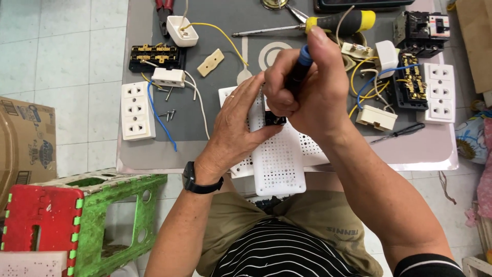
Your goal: Attaching and securing an electrical component to a mounting board using a screwdriver
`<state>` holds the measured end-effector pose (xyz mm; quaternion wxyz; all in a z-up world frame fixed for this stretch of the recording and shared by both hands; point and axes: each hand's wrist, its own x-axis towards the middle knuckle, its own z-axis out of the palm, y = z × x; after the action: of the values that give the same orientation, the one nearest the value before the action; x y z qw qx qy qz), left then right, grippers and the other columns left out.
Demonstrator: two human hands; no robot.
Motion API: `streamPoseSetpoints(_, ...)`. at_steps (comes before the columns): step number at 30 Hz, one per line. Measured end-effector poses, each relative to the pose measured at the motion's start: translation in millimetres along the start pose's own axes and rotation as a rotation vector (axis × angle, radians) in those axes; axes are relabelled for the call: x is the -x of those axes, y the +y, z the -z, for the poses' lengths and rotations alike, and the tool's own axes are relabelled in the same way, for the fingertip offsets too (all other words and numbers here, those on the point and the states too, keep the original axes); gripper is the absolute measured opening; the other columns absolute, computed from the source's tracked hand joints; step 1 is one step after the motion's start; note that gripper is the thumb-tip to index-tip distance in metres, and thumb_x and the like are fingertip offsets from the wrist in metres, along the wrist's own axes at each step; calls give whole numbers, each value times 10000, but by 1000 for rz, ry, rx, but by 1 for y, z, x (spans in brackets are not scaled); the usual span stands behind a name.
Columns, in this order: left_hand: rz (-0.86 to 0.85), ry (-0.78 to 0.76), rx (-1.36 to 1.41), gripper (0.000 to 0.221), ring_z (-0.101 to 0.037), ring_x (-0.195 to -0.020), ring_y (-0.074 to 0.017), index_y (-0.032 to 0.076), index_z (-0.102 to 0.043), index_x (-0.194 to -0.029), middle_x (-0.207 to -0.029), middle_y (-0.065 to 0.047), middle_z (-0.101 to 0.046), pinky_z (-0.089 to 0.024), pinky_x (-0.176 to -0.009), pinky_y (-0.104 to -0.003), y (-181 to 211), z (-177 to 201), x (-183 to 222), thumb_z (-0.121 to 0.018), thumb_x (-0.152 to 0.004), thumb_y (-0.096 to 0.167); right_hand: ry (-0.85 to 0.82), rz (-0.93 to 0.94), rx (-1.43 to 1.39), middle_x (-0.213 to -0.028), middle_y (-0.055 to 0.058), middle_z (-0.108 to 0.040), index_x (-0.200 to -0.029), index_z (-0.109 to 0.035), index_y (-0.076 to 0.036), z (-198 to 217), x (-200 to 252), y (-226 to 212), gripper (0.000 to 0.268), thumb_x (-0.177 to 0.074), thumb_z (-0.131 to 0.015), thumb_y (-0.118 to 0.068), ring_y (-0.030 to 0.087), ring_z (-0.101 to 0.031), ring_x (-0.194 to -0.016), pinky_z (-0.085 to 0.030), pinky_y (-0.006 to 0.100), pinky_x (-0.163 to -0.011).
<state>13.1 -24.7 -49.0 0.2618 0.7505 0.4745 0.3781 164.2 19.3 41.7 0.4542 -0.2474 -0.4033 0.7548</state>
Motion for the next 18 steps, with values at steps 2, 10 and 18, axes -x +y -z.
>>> streamPoseSetpoints(2, -9, 18, -23, 870, -389, -1451, -310, 113, -251, -1512, -1542, -138, -410, -313, -1189, -460, -5, -3, 2, -737, -863, 428, -55, -9, -18, -457, 64, -304, -601, -560, -10, 2, -1, 0, 564, -814, -421, -513, 163, -239, -395, -196, 285, -385)
streamPoseSetpoints(10, -52, -2, -146, 846, -424, -1387, -365, -5, -333, -1428, -1475, -209, -441, -337, -1160, -470, 0, -3, -3, -763, -815, 388, -832, 82, 211, -678, 182, -598, -701, -486, 15, 11, -10, -16, 340, -879, -491, -275, 216, -520, -526, -453, 338, -557)
streamPoseSetpoints(18, -11, 54, -6, 841, -453, -1372, -326, 45, -379, -1421, -1440, -165, -499, -363, -1119, -463, 2, -3, -2, -524, -847, 644, -213, 563, 673, -560, 58, -378, -550, -350, -71, -17, 8, 14, 406, -954, -358, -105, 156, -331, -554, -297, 310, -568)
